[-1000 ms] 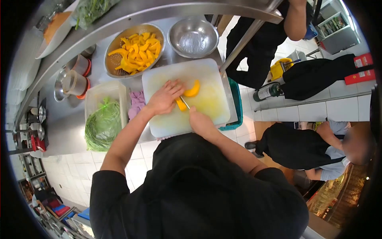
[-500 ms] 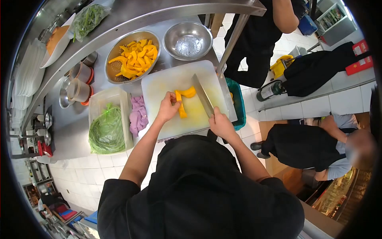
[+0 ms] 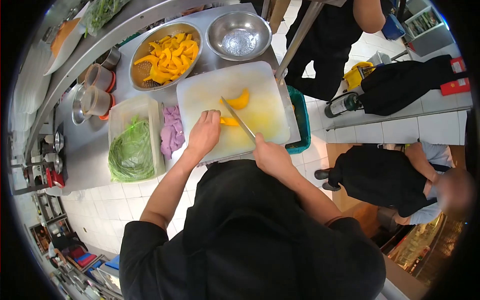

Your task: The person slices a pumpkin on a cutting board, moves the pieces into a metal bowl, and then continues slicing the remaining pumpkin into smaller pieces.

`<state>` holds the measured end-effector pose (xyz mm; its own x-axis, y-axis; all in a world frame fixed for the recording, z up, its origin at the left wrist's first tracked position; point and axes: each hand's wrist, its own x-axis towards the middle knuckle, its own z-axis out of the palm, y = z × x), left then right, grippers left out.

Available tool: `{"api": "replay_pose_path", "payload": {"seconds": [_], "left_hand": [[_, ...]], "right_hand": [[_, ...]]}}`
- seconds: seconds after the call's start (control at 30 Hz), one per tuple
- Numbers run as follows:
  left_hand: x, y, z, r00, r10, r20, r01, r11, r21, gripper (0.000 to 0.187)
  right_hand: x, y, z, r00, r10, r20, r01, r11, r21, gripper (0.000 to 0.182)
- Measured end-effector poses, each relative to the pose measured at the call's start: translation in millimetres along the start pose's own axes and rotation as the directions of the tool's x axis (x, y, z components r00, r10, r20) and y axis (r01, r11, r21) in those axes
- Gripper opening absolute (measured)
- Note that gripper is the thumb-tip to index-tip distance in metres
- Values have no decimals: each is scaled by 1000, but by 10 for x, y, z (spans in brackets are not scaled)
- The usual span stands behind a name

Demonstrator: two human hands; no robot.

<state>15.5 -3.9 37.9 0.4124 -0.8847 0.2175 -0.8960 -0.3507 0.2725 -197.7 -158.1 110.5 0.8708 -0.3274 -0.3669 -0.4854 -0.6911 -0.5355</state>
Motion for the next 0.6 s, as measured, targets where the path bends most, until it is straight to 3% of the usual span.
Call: {"api": "replay_pose_path", "payload": {"seconds": [0.07,0.2,0.27,0.47,0.6], "left_hand": [[52,94,-118,993,-12,114,6,998,57,29],[182,101,-289,991,55,121,-59,998,29,25],[238,78,-335,979,53,198,-52,999,-11,24],[233,-7,-301,981,68,182,-57,996,-66,24],[229,-30,-279,975,63,213,-45,995,-87,25]], "right_hand": [[28,-63,-49,1000,-8,21,9,999,-35,20],[73,-123,-160,996,-14,87,25,991,-133,22],[82,-121,-223,995,0,101,18,984,-177,23],[110,-115,-166,986,37,160,-7,982,-190,22],[529,1,340,998,-22,63,27,997,-75,22]]}}
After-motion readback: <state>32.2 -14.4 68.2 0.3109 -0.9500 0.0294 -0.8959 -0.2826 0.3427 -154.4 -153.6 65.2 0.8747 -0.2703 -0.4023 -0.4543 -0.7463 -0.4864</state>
